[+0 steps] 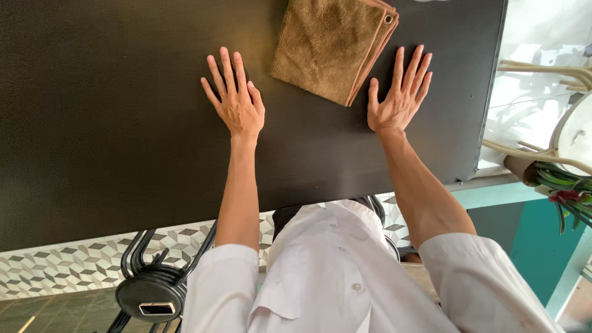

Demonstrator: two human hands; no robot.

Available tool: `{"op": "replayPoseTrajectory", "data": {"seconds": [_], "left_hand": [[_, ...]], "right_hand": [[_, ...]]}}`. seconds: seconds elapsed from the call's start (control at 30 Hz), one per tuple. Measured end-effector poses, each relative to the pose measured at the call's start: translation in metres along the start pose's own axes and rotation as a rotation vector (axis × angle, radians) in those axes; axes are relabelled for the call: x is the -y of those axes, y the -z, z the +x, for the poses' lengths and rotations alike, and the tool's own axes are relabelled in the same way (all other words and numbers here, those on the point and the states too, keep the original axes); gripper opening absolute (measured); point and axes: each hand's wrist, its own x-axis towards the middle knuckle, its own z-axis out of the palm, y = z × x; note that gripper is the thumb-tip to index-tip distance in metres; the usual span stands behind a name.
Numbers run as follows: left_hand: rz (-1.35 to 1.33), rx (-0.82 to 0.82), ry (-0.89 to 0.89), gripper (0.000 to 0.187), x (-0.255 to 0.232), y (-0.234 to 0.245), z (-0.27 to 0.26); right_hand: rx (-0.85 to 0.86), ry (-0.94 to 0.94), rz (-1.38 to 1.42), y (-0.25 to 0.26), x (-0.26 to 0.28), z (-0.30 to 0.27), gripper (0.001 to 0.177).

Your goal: The person wipes a table surface using a cloth, then uses a brush to apply a liquid from a bowl to a small area of the table before wiping it again with the cloth.

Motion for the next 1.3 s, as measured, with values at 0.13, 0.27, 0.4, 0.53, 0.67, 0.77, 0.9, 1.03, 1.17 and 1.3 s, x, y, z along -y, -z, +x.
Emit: {"op": "replayPoseTrajectory", "data": {"seconds": [0.13, 0.27, 0.4, 0.53, 0.67, 0.77, 0.9, 1.03, 1.17, 1.3], "left_hand": [[-0.13, -0.026, -0.037, 0.069, -0.031, -0.006, 0.018], [-0.349, -0.028, -0.582, 0.073, -0.103, -0.001, 0.044], [-0.104, 0.439, -0.672, 0.078, -0.154, 0.017, 0.067], [-0.23, 0.163, -0.792, 0.086, -0.157, 0.004, 0.083], [-0.191, 0.291, -0.769, 0.086, -0.144, 0.008, 0.11], [-0.151, 0.482, -0.555, 0.082, -0.133, 0.025, 0.126], [-0.091, 0.354, -0.345, 0.078, -0.112, 0.035, 0.107], [-0.056, 0.304, -0.251, 0.077, -0.106, 0.033, 0.052], [-0.075, 0.378, -0.293, 0.075, -0.14, 0.022, 0.023], [-0.129, 0.304, -0.474, 0.074, -0.171, 0.017, 0.041]], "right_hand": [[0.022, 0.0, 0.004, 0.002, -0.003, 0.005, 0.077], [0.004, 0.011, 0.023, 0.001, -0.003, 0.002, 0.078], [0.024, -0.004, 0.028, 0.002, -0.005, 0.004, 0.08], [0.003, 0.013, 0.025, -0.001, -0.006, 0.005, 0.078], [0.003, 0.012, 0.011, -0.003, -0.007, 0.003, 0.079], [-0.004, 0.012, 0.014, -0.006, -0.008, 0.003, 0.078], [0.014, 0.006, 0.016, -0.003, -0.007, 0.002, 0.078], [0.026, 0.01, 0.027, -0.002, -0.006, 0.003, 0.078], [-0.009, 0.031, 0.018, -0.005, -0.009, 0.0, 0.068], [-0.047, 0.052, 0.01, -0.009, -0.009, 0.001, 0.061]]}}
